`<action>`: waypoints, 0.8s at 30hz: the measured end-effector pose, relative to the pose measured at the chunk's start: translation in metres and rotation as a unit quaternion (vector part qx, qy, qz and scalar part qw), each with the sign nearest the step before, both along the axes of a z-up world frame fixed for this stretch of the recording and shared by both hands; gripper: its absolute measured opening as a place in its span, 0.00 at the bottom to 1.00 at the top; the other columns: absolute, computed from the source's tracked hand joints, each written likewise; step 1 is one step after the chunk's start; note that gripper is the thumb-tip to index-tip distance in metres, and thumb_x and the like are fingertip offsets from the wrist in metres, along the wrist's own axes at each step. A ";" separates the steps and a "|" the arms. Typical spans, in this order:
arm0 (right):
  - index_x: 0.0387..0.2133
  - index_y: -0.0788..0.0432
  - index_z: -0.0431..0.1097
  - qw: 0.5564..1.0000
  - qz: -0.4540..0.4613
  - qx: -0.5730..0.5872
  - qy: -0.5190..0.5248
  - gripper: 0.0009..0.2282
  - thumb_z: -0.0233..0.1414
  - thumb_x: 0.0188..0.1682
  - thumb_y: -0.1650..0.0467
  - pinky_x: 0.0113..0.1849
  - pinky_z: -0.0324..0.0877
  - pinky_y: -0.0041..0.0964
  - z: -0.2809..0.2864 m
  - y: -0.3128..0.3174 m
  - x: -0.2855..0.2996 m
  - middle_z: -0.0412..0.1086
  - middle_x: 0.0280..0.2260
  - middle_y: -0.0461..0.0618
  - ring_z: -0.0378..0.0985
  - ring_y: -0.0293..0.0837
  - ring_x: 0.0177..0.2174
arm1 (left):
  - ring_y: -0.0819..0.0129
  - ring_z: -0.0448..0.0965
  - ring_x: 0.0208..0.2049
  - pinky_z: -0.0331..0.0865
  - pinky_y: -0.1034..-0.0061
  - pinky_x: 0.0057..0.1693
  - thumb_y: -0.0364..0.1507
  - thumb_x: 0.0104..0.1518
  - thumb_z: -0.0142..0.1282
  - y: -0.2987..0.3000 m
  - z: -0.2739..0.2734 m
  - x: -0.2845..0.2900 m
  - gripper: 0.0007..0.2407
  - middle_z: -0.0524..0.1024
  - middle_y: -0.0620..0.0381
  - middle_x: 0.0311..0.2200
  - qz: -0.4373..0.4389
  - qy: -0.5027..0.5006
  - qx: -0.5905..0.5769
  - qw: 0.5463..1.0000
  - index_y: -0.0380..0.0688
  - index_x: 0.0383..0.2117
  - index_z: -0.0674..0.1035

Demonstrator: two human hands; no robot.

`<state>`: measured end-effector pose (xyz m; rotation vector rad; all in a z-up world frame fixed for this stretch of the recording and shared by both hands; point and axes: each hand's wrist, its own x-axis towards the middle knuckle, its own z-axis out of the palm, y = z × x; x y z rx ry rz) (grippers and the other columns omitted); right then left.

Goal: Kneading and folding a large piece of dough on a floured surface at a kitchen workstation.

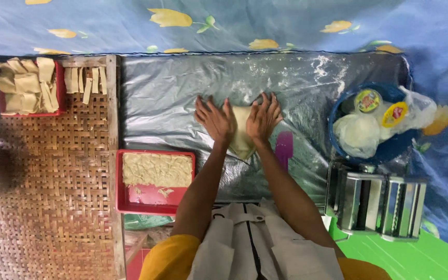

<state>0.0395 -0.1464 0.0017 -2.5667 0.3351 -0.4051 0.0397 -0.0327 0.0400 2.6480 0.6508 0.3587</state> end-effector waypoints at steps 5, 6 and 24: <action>0.58 0.54 0.63 0.982 -0.017 0.185 -0.023 0.16 0.41 0.62 0.62 0.54 0.54 0.61 0.008 -0.009 -0.012 0.64 0.53 0.59 0.64 0.61 0.54 | 0.44 0.64 0.61 0.56 0.50 0.65 0.40 0.67 0.47 -0.003 -0.005 -0.020 0.14 0.64 0.44 0.57 -0.005 -0.136 -0.130 0.982 0.45 0.50 0.70; 0.56 0.58 0.65 0.977 -0.037 0.203 -0.058 0.13 0.44 0.61 0.67 0.52 0.57 0.61 0.008 -0.009 -0.018 0.67 0.49 0.62 0.68 0.64 0.50 | 0.46 0.65 0.60 0.57 0.51 0.64 0.38 0.70 0.43 -0.008 0.000 -0.025 0.12 0.64 0.46 0.57 -0.005 -0.158 -0.158 0.975 0.46 0.51 0.70; 0.56 0.63 0.64 0.994 0.023 -0.089 -0.061 0.14 0.44 0.61 0.68 0.48 0.61 0.55 0.036 0.018 -0.034 0.65 0.50 0.65 0.70 0.60 0.44 | 0.45 0.59 0.67 0.49 0.47 0.69 0.41 0.68 0.43 -0.011 -0.036 -0.034 0.22 0.62 0.38 0.64 -0.077 -0.034 0.095 0.992 0.42 0.63 0.66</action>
